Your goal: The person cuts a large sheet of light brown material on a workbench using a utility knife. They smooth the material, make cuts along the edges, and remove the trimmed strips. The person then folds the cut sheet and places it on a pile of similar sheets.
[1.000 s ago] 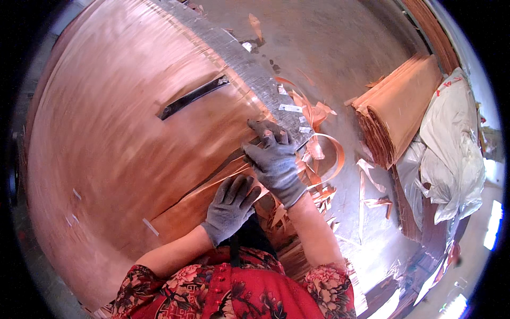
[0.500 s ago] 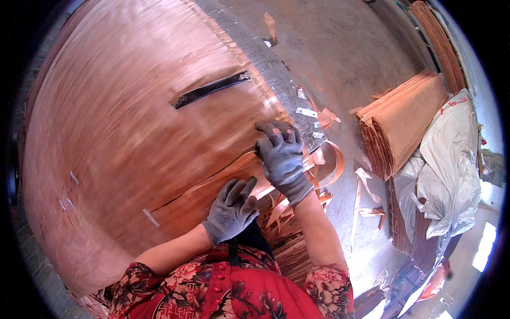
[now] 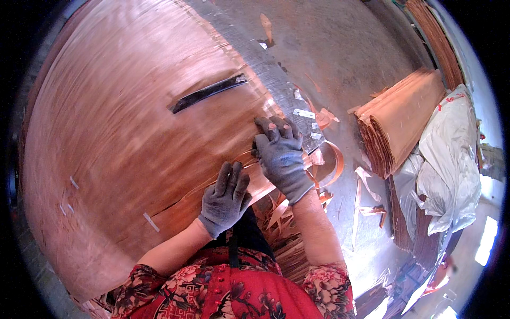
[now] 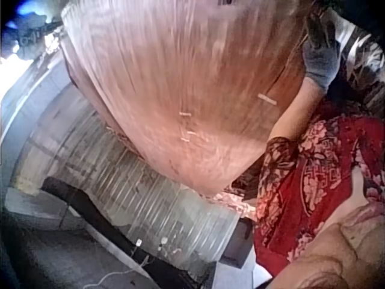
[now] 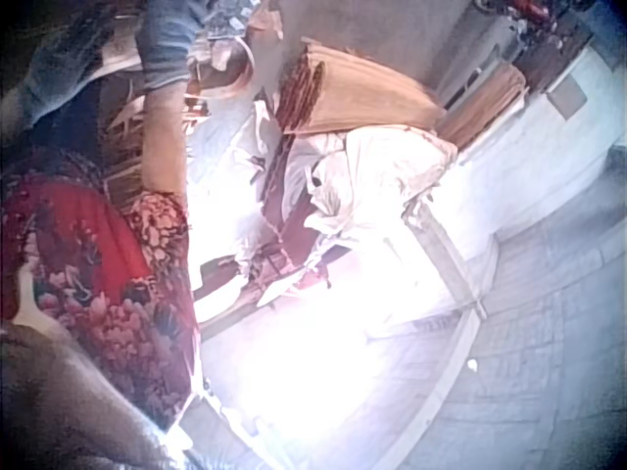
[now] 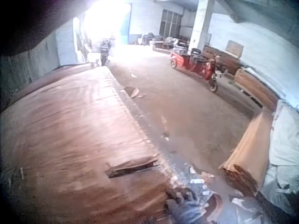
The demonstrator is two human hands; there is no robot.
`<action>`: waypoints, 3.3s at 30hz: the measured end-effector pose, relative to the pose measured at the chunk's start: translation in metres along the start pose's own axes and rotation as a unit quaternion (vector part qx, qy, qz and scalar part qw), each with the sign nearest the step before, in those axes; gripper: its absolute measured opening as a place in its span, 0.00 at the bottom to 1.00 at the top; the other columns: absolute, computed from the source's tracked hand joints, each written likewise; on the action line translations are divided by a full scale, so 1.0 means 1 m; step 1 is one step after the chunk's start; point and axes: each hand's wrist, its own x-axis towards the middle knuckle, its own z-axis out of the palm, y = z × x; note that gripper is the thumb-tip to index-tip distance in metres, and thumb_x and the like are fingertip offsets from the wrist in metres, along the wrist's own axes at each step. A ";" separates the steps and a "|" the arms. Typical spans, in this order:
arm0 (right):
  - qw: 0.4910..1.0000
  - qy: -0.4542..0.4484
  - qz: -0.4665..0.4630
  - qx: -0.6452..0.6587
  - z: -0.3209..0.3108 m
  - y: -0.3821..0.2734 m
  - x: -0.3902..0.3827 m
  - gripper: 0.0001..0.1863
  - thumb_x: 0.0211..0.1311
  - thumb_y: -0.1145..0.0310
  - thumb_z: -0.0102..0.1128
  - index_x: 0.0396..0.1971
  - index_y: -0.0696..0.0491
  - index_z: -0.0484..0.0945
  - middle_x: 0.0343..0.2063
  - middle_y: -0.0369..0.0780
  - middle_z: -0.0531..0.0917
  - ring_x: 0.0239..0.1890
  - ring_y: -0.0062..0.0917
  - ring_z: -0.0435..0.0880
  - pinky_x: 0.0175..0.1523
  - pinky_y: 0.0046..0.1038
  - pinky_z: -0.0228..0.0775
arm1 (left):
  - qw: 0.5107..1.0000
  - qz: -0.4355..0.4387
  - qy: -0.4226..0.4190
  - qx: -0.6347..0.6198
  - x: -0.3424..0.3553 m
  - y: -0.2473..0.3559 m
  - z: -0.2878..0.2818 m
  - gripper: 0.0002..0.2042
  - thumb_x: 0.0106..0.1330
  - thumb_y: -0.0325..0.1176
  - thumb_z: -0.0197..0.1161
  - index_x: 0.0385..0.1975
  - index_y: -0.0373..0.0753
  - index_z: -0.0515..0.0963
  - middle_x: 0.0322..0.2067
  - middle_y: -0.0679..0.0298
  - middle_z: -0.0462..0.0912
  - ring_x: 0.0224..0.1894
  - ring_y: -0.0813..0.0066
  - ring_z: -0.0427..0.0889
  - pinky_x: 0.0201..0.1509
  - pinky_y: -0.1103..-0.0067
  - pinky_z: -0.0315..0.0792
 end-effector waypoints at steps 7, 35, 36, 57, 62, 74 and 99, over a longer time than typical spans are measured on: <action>0.997 -0.053 0.053 -0.006 -0.012 0.008 -0.002 0.08 0.45 0.66 0.62 0.27 0.47 0.74 0.53 0.39 0.72 0.51 0.41 0.68 0.55 0.44 0.56 | 1.000 0.008 0.010 -0.024 -0.001 -0.002 0.001 0.33 0.56 0.38 0.61 0.59 0.35 0.55 0.62 0.45 0.60 0.64 0.47 0.60 0.44 0.64 0.70; 0.993 0.000 0.120 0.019 -0.012 0.002 0.003 0.07 0.40 0.65 0.65 0.22 0.49 0.79 0.49 0.39 0.75 0.48 0.42 0.68 0.52 0.44 0.56 | 0.998 0.056 0.002 -0.043 0.023 -0.013 -0.004 0.35 0.56 0.44 0.62 0.62 0.38 0.56 0.63 0.47 0.60 0.66 0.48 0.57 0.40 0.67 0.68; 0.993 0.007 0.116 0.015 -0.011 0.001 0.004 0.08 0.40 0.64 0.66 0.22 0.49 0.79 0.48 0.39 0.75 0.48 0.42 0.69 0.52 0.44 0.56 | 0.998 0.055 -0.002 -0.041 0.023 -0.013 -0.004 0.34 0.56 0.44 0.62 0.61 0.39 0.58 0.63 0.48 0.60 0.66 0.49 0.56 0.40 0.67 0.68; 0.941 0.141 0.297 0.085 0.007 0.037 -0.007 0.38 0.36 0.60 0.72 0.53 0.47 0.69 0.49 0.42 0.71 0.53 0.41 0.68 0.58 0.40 0.56 | 0.992 0.089 -0.090 -0.015 0.040 -0.017 -0.006 0.31 0.55 0.47 0.60 0.59 0.42 0.62 0.64 0.53 0.57 0.66 0.48 0.53 0.60 0.57 0.56; 0.945 0.104 0.308 0.029 0.008 0.020 -0.008 0.40 0.42 0.55 0.69 0.59 0.47 0.64 0.56 0.44 0.67 0.58 0.42 0.64 0.61 0.43 0.52 | 0.990 0.079 -0.113 -0.007 0.039 -0.016 -0.006 0.31 0.56 0.47 0.59 0.59 0.42 0.62 0.64 0.53 0.57 0.66 0.47 0.52 0.61 0.56 0.54; 0.896 0.231 0.380 -0.001 0.022 0.037 -0.054 0.32 0.54 0.64 0.61 0.59 0.52 0.61 0.56 0.50 0.65 0.56 0.43 0.67 0.57 0.40 0.61 | 0.993 0.076 -0.061 -0.073 0.045 -0.017 -0.010 0.29 0.55 0.37 0.59 0.59 0.40 0.63 0.60 0.54 0.65 0.65 0.53 0.59 0.60 0.59 0.57; 0.972 0.086 0.197 0.090 -0.021 -0.055 -0.074 0.33 0.55 0.55 0.57 0.59 0.55 0.63 0.60 0.45 0.65 0.62 0.38 0.62 0.65 0.40 0.50 | 0.982 0.170 -0.080 -0.028 0.068 -0.055 -0.030 0.39 0.47 0.43 0.69 0.61 0.37 0.61 0.57 0.58 0.69 0.63 0.52 0.61 0.63 0.58 0.57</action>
